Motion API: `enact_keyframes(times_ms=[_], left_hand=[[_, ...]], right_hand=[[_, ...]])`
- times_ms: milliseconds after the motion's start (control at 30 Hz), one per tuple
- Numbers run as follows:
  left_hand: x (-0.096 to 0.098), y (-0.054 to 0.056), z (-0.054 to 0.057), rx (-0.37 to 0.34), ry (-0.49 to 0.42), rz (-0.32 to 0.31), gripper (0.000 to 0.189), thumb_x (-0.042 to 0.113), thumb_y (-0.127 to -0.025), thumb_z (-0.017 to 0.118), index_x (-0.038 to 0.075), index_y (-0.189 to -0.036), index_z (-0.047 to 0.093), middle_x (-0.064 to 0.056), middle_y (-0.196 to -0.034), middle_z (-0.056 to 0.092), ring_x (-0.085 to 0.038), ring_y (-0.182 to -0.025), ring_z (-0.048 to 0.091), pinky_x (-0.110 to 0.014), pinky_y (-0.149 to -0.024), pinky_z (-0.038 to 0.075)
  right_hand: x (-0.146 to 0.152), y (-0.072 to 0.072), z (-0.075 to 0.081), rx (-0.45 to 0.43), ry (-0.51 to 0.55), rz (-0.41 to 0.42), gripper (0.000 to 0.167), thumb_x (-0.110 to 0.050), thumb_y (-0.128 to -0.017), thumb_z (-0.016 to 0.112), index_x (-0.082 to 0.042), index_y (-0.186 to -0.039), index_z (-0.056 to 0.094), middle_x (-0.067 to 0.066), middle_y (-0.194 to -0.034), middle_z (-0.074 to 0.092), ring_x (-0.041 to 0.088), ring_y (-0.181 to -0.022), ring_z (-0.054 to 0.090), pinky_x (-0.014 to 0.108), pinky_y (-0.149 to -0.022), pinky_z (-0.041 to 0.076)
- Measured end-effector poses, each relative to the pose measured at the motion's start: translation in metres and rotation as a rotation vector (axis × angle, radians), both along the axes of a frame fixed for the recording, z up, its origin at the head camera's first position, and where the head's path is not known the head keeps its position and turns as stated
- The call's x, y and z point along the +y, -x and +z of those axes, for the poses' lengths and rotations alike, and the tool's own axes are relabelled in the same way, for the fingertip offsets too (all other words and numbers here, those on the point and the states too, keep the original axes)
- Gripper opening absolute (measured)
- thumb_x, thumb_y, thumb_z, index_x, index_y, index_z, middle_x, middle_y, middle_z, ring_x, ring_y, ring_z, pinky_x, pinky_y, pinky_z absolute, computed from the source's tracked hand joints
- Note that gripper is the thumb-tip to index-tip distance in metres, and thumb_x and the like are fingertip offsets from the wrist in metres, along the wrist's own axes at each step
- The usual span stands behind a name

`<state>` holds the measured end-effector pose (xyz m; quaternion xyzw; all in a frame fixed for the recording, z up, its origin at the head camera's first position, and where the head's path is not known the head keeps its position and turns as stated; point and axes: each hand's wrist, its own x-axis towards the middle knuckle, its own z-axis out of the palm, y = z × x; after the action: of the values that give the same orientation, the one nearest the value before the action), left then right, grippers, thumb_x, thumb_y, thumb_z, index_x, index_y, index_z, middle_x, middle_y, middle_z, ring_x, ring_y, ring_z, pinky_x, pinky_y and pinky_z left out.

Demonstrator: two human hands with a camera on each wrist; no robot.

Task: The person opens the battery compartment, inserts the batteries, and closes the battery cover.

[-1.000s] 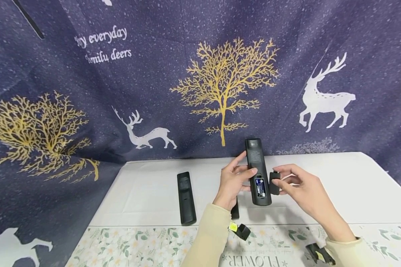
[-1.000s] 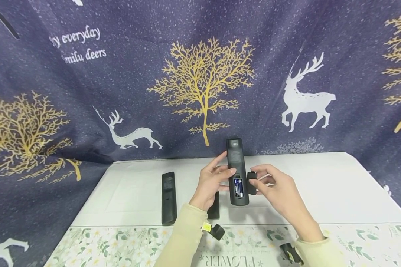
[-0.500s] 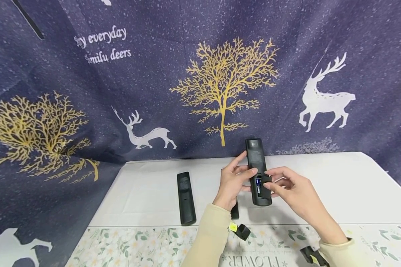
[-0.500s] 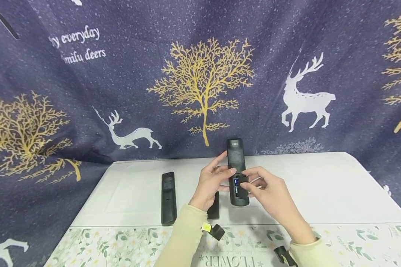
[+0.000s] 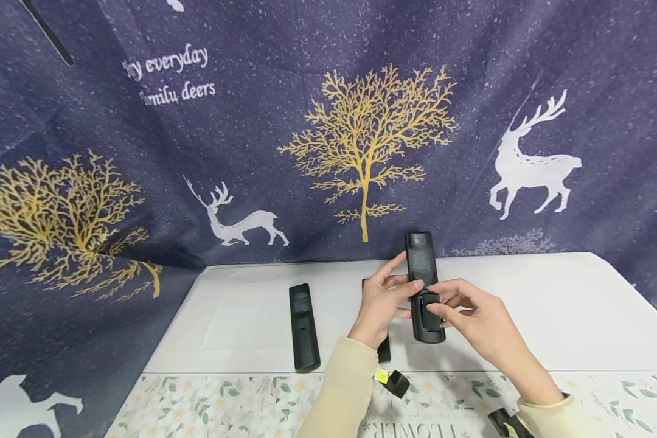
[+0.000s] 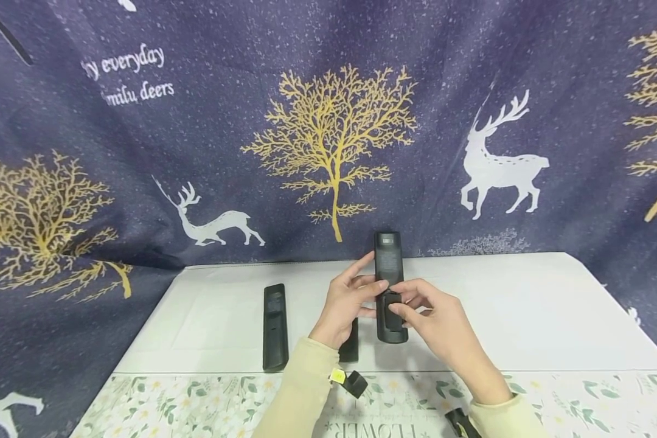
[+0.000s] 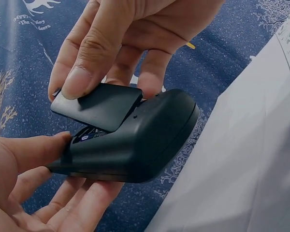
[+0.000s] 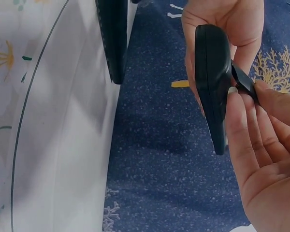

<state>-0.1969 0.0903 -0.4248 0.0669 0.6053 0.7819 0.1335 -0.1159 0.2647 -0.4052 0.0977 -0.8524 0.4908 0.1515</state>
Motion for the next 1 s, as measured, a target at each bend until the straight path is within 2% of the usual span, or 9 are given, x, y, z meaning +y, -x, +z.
enact_keyframes(times_ms=[267,633,700,867,1000], left_hand=[[-0.0003,-0.0004,0.0011,-0.014,0.006,-0.005,0.061,0.006,-0.094,0.081,0.036,-0.145,0.067,-0.006,-0.109,0.075,-0.025,-0.087,0.075,-0.044,-0.066,0.065],[-0.0002,0.0005,0.0023,-0.02,0.006,0.001,0.06,0.006,-0.094,0.082,0.035,-0.144,0.068,-0.007,-0.109,0.075,-0.025,-0.086,0.075,-0.043,-0.065,0.065],[-0.0004,0.0005,0.0026,-0.02,0.006,0.003,0.06,0.005,-0.094,0.082,0.035,-0.144,0.068,-0.007,-0.109,0.075,-0.025,-0.085,0.075,-0.043,-0.065,0.065],[-0.0009,0.0,0.003,-0.019,-0.002,0.005,0.06,0.005,-0.094,0.082,0.035,-0.144,0.068,-0.007,-0.109,0.075,-0.025,-0.086,0.075,-0.044,-0.065,0.065],[-0.0011,-0.0002,0.0026,-0.012,-0.018,0.011,0.061,0.006,-0.093,0.082,0.035,-0.145,0.067,-0.007,-0.109,0.075,-0.025,-0.087,0.075,-0.043,-0.065,0.065]], right_hand=[[0.0016,0.0003,-0.0002,-0.03,0.03,0.03,0.028,-0.005,-0.098,0.077,-0.004,-0.125,0.072,0.007,-0.096,0.073,0.015,-0.078,0.073,0.034,-0.068,0.064],[0.0025,0.0007,-0.0031,-0.018,0.07,0.097,0.026,-0.003,-0.099,0.075,-0.002,-0.124,0.07,0.01,-0.097,0.073,0.016,-0.082,0.074,0.038,-0.067,0.065],[0.0027,0.0014,-0.0042,-0.012,0.042,0.082,0.026,-0.004,-0.099,0.076,-0.003,-0.124,0.071,0.008,-0.096,0.072,0.016,-0.082,0.073,0.036,-0.067,0.064],[0.0021,0.0038,-0.0069,0.051,-0.086,-0.019,0.029,-0.008,-0.096,0.081,-0.009,-0.125,0.075,-0.002,-0.096,0.067,0.011,-0.083,0.065,0.029,-0.067,0.059],[0.0012,0.005,-0.0079,0.075,-0.109,-0.067,0.038,-0.009,-0.094,0.083,-0.009,-0.13,0.072,0.005,-0.105,0.062,0.011,-0.08,0.062,0.027,-0.063,0.055]])
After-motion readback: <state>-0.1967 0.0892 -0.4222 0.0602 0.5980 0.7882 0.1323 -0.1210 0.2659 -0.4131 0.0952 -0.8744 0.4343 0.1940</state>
